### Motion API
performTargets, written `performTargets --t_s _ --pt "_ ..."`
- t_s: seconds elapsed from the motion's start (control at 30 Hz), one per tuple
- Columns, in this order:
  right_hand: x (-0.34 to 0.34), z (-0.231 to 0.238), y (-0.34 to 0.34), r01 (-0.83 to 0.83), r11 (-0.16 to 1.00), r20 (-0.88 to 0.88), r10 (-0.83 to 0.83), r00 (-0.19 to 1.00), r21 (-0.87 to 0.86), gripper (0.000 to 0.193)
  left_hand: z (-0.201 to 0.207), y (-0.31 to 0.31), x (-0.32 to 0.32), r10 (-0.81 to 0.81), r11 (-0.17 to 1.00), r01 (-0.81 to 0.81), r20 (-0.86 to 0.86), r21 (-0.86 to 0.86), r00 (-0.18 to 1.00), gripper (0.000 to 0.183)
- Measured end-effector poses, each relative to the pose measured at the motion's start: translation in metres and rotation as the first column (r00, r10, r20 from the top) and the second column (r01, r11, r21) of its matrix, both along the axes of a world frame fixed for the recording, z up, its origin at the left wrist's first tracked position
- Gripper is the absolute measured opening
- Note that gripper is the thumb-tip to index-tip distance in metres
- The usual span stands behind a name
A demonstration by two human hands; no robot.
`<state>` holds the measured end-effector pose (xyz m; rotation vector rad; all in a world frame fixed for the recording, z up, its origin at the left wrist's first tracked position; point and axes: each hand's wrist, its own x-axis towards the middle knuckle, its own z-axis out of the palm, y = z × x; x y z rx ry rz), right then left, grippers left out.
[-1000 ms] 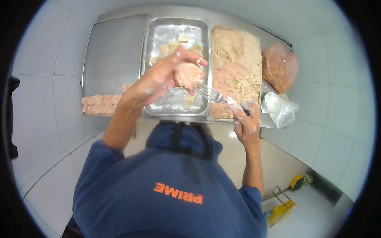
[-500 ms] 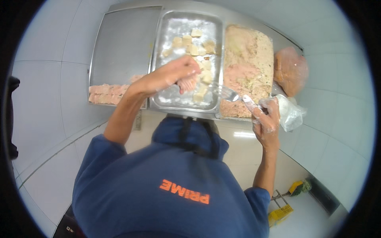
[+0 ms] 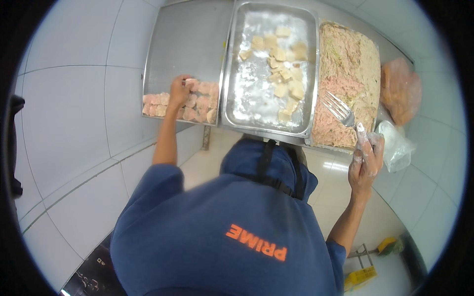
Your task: The person repeatedly scoops ground meat with a fork, places it onto small dough pieces, and arranges the formed meatballs in a tray. The process is continuous and repetitive throughout the clip.
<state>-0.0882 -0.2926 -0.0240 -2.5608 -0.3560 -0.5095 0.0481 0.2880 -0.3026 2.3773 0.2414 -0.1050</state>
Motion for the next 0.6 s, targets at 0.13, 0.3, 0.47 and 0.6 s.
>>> performTargets --t_s 0.13,0.3,0.47,0.6 --pt "0.001 -0.002 -0.002 0.024 1.0 0.048 -0.024 0.999 -0.004 0.042 0.013 -0.011 -0.011 -0.044 0.994 0.052 -0.076 0.098 0.996 0.037" --pt "-0.009 -0.007 -0.012 0.145 0.989 0.045 -0.146 0.988 0.026 0.041 0.057 -0.08 -0.014 -0.114 0.967 0.024 0.347 0.254 0.931 0.029" --pt "-0.013 -0.019 -0.011 0.157 0.983 -0.019 -0.155 0.988 0.1 0.043 0.061 -0.215 0.0 -0.274 0.899 0.332 0.226 -0.286 0.935 0.025" --pt "-0.015 -0.02 -0.014 0.161 0.977 -0.053 -0.155 0.986 0.137 0.041 0.034 -0.286 0.018 -0.389 0.921 0.391 0.122 0.008 0.913 0.026"
